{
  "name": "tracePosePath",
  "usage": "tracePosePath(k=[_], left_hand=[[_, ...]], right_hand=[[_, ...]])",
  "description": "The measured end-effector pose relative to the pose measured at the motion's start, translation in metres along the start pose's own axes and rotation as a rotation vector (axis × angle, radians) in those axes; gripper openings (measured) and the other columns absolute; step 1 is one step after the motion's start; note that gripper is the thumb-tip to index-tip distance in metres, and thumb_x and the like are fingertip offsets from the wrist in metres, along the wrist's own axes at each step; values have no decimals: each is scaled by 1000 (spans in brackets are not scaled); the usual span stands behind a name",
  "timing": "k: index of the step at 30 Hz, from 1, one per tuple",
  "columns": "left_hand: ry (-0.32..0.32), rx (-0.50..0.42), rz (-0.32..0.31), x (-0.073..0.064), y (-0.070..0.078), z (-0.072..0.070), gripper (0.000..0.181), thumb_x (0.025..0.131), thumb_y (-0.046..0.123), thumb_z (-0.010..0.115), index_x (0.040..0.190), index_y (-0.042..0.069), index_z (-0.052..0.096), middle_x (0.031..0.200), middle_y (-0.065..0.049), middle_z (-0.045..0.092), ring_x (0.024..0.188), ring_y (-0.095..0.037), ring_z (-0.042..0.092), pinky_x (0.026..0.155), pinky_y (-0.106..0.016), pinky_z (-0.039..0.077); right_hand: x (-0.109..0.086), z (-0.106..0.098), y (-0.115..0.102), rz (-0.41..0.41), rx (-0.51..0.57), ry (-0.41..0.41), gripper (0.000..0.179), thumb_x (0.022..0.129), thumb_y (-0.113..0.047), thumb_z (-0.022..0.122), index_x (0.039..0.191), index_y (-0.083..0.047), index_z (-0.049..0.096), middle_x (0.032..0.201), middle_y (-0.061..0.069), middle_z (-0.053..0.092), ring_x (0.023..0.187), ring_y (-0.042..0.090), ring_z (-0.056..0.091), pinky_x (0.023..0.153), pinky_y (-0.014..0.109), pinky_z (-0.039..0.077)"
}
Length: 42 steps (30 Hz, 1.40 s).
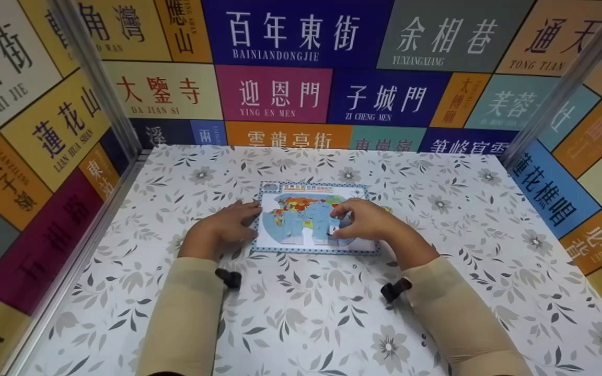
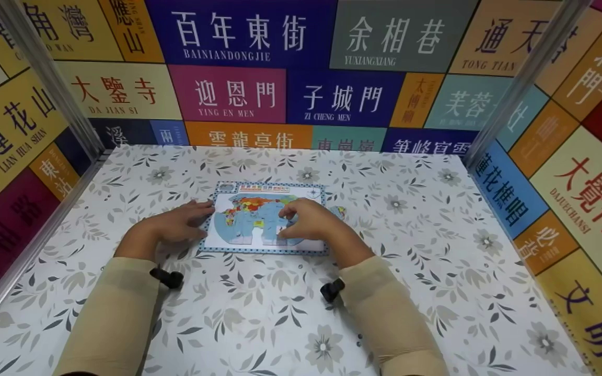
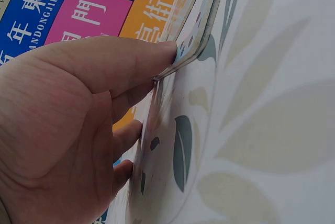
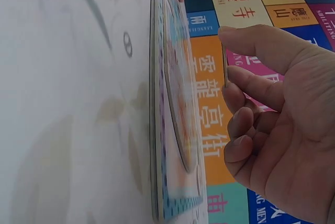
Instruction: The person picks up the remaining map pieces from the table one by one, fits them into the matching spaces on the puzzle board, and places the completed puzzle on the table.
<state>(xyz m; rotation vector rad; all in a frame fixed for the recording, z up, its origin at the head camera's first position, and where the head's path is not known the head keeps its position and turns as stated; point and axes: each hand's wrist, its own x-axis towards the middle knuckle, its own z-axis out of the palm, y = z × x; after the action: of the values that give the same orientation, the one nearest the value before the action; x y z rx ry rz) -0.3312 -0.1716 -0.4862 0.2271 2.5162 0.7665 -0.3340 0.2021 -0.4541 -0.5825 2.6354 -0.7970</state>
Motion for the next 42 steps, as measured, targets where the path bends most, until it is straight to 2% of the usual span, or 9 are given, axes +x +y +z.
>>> tracePosePath(k=[5, 10, 21, 26, 33, 42], left_hand=[[17, 39, 38, 0, -2, 2, 76, 101, 35, 70, 168, 36, 35, 181, 16, 17, 172, -25, -4, 138, -63, 2], [9, 37, 35, 0, -1, 1, 76, 101, 35, 71, 168, 37, 35, 181, 16, 16, 171, -26, -5, 137, -63, 1], [0, 2, 9, 0, 0, -1, 77, 100, 35, 73, 167, 41, 36, 181, 19, 14, 171, -24, -6, 137, -65, 1], [0, -20, -16, 1, 0, -1, 77, 99, 36, 74, 166, 43, 37, 180, 20, 14, 171, -23, -6, 136, -66, 0], [5, 6, 15, 0, -1, 0, 78, 100, 35, 72, 168, 39, 34, 181, 16, 14, 171, -25, -6, 137, -64, 2], [5, 6, 20, 0, -1, 0, 78, 100, 35, 72, 168, 40, 34, 181, 18, 14, 171, -25, -6, 137, -64, 1]], right_hand=[[7, 7, -9, -51, 6, -6, 51, 87, -36, 88, 132, -16, 74, 130, 6, 72, 119, 28, 65, 105, 52, 55], [14, 13, -17, -100, 9, -13, 49, 87, -36, 88, 131, -17, 75, 129, 6, 72, 115, 25, 65, 101, 50, 57], [26, 22, -32, -117, 36, -40, 47, 88, -34, 88, 130, -18, 75, 132, 5, 73, 119, 27, 67, 101, 50, 57], [30, 27, -32, -108, 26, -52, 49, 88, -36, 88, 132, -18, 75, 132, 4, 73, 120, 25, 67, 104, 48, 58], [33, 33, -28, -74, 85, -93, 52, 88, -32, 89, 135, -16, 73, 132, 6, 71, 117, 24, 70, 105, 46, 59], [36, 39, -21, -97, 64, -100, 53, 87, -32, 90, 134, -13, 74, 133, 5, 74, 122, 26, 69, 107, 46, 58]])
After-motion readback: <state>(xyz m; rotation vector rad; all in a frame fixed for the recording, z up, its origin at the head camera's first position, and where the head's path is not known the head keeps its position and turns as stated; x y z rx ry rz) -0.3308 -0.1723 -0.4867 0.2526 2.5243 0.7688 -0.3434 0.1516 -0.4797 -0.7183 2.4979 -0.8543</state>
